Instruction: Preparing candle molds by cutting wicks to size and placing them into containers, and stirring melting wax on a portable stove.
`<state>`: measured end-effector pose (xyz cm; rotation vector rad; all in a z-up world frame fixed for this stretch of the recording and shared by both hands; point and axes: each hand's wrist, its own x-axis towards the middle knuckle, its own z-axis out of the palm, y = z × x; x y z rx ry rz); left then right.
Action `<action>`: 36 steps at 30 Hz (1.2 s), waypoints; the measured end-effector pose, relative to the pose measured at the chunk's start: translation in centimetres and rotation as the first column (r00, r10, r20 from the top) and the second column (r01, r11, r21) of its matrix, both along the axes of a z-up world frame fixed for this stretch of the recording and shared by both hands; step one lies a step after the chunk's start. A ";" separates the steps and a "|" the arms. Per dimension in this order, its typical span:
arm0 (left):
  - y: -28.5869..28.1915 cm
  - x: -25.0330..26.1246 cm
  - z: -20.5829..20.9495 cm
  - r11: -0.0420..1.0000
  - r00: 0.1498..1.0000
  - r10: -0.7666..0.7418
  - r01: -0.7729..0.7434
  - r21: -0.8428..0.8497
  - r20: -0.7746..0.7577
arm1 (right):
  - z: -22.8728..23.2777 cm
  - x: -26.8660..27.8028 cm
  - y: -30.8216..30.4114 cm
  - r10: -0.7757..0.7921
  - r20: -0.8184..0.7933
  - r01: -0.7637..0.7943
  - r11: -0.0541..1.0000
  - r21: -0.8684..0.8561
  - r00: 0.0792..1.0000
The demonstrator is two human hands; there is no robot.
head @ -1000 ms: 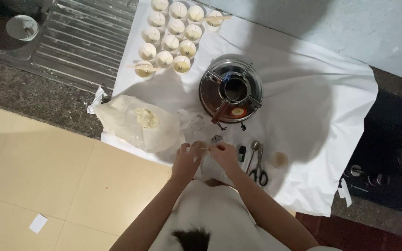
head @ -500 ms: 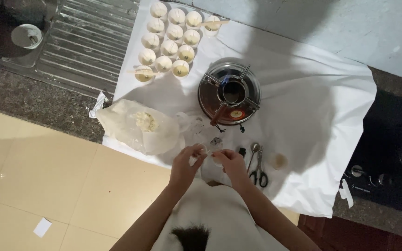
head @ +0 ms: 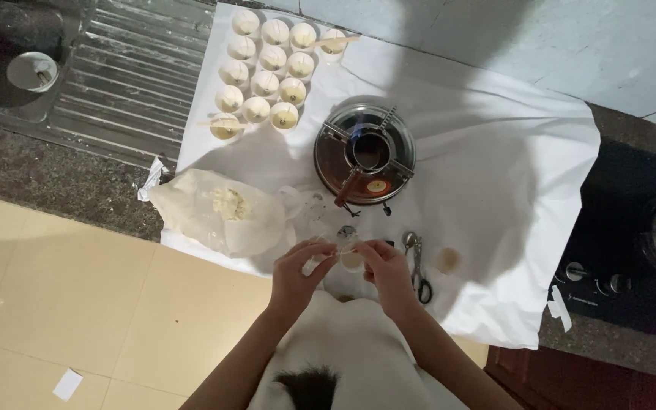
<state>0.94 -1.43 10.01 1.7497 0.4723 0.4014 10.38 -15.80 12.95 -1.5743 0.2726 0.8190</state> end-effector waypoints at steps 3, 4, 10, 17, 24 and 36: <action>-1.0 0.5 0.5 0.972 0.999 0.031 -0.025 -0.235 0.024 | 0.2 -0.2 0.1 -0.054 0.061 0.052 0.998 0.036 0.997; -1.1 0.5 0.8 0.972 0.999 0.030 -0.024 -0.235 0.024 | 0.3 -0.4 0.1 -0.055 0.061 0.053 0.998 0.035 0.997; -1.1 0.5 0.3 0.923 0.999 0.033 -0.021 -0.384 0.024 | 0.8 -1.0 -0.2 0.065 0.405 -0.075 0.997 0.009 0.912; -1.4 0.0 -0.7 0.887 0.999 0.037 -0.043 -0.459 -0.021 | -2.0 -1.5 -0.6 0.094 0.495 -0.177 0.976 0.125 0.864; -1.5 -0.9 -0.9 0.842 0.996 0.021 -0.067 -0.535 -0.092 | -3.2 -1.8 -0.8 0.118 0.548 -0.215 0.970 0.116 0.828; 0.1 -0.3 -2.3 0.959 0.934 -0.102 0.001 -0.284 -0.342 | -5.1 -2.3 -2.5 0.141 0.337 -0.128 0.990 -0.059 0.931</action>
